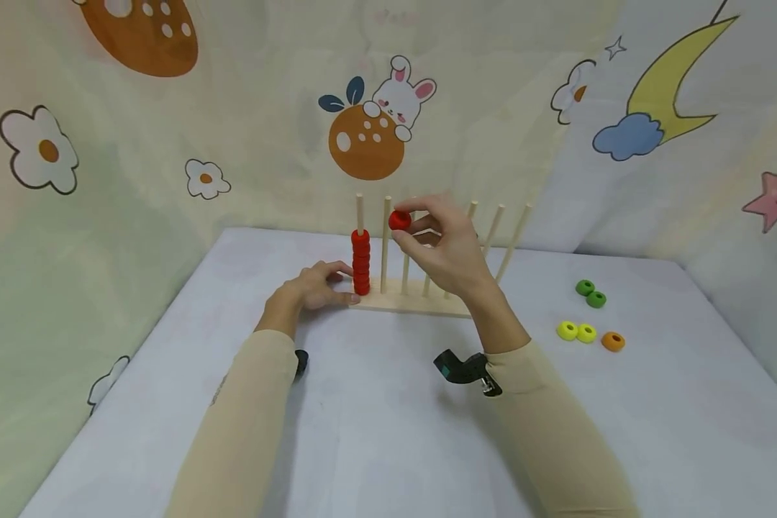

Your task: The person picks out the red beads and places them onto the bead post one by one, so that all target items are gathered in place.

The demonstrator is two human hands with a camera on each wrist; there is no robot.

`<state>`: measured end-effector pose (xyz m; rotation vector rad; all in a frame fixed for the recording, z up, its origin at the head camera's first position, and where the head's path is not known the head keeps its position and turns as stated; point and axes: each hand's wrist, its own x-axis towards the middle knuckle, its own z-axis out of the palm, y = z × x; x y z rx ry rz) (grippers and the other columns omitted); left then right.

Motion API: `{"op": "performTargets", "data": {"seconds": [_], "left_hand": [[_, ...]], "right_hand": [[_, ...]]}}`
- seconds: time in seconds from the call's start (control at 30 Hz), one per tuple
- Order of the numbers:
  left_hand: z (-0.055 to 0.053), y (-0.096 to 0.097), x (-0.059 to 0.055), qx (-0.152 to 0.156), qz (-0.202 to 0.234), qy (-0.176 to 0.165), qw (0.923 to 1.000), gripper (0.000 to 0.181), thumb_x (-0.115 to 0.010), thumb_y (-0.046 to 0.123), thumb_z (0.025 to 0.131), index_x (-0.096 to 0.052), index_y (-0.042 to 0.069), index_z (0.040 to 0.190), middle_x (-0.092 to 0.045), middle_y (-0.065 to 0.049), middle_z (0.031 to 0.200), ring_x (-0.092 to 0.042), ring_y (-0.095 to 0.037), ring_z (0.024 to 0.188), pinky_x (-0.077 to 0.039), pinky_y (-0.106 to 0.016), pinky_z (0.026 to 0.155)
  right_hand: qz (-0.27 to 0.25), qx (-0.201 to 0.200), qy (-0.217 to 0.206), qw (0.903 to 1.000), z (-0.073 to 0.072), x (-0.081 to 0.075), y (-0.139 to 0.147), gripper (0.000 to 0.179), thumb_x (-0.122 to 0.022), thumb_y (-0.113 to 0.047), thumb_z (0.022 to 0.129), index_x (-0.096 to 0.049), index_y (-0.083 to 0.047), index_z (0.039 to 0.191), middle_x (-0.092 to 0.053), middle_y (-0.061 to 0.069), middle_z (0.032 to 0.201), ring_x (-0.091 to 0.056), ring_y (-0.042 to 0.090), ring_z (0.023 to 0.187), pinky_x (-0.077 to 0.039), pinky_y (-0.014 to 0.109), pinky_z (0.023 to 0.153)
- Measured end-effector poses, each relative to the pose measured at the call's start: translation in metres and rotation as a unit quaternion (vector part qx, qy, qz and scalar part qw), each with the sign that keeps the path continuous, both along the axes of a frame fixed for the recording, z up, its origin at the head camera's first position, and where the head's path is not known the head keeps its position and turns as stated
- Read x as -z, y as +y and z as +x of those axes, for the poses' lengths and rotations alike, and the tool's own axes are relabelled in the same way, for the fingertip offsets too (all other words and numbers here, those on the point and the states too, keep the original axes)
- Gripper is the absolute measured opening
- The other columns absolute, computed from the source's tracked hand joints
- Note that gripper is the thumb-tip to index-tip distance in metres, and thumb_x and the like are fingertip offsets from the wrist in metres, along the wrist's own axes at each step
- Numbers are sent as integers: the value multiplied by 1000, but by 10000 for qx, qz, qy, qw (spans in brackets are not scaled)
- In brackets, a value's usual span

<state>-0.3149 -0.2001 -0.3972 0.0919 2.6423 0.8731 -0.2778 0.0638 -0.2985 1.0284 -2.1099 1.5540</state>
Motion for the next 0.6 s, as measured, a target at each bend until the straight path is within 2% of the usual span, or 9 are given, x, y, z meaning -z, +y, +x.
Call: {"op": "performTargets", "data": {"seconds": [0.17, 0.3, 0.43, 0.53, 0.6], "left_hand": [[-1, 1, 2, -41, -104, 6, 9999, 59, -80, 53, 84, -55, 40, 136, -48, -4, 148, -33, -34, 141, -32, -70, 110], [-1, 1, 0, -9, -106, -44, 9999, 61, -80, 54, 84, -55, 40, 138, -47, -6, 149, -32, -35, 142, -30, -72, 110], [0, 2, -2, -32, -88, -93, 9999, 62, -80, 54, 83, -55, 40, 138, -47, -6, 149, -32, -35, 142, -29, -73, 110], [1, 2, -1, -17, -71, -57, 10000, 60, -80, 54, 84, -56, 40, 137, -48, -5, 148, -32, -35, 141, -28, -72, 110], [1, 1, 1, -2, -37, -42, 10000, 59, -80, 54, 84, -56, 40, 136, -48, -5, 148, -32, -35, 141, -28, -71, 110]], "right_hand": [[-104, -3, 24, 9999, -4, -1, -11, 33, -73, -2, 93, -66, -2, 124, -68, 10, 118, -71, 22, 83, -63, 40, 77], [-281, 48, 132, 9995, -8, -2, -20, 33, -74, -1, 92, -66, -2, 125, -69, 8, 118, -71, 22, 79, -62, 35, 71], [-346, 28, 323, 9989, -13, -2, -27, 33, -74, 0, 92, -66, -1, 124, -70, 11, 120, -71, 32, 72, -62, 36, 63], [-382, -43, 347, 9987, -16, -2, -32, 33, -73, 1, 92, -66, 0, 124, -69, 13, 121, -70, 34, 65, -61, 39, 58], [-413, -82, 263, 9988, -16, -3, -36, 33, -73, 0, 93, -67, 0, 125, -69, 13, 122, -69, 30, 61, -61, 40, 55]]}}
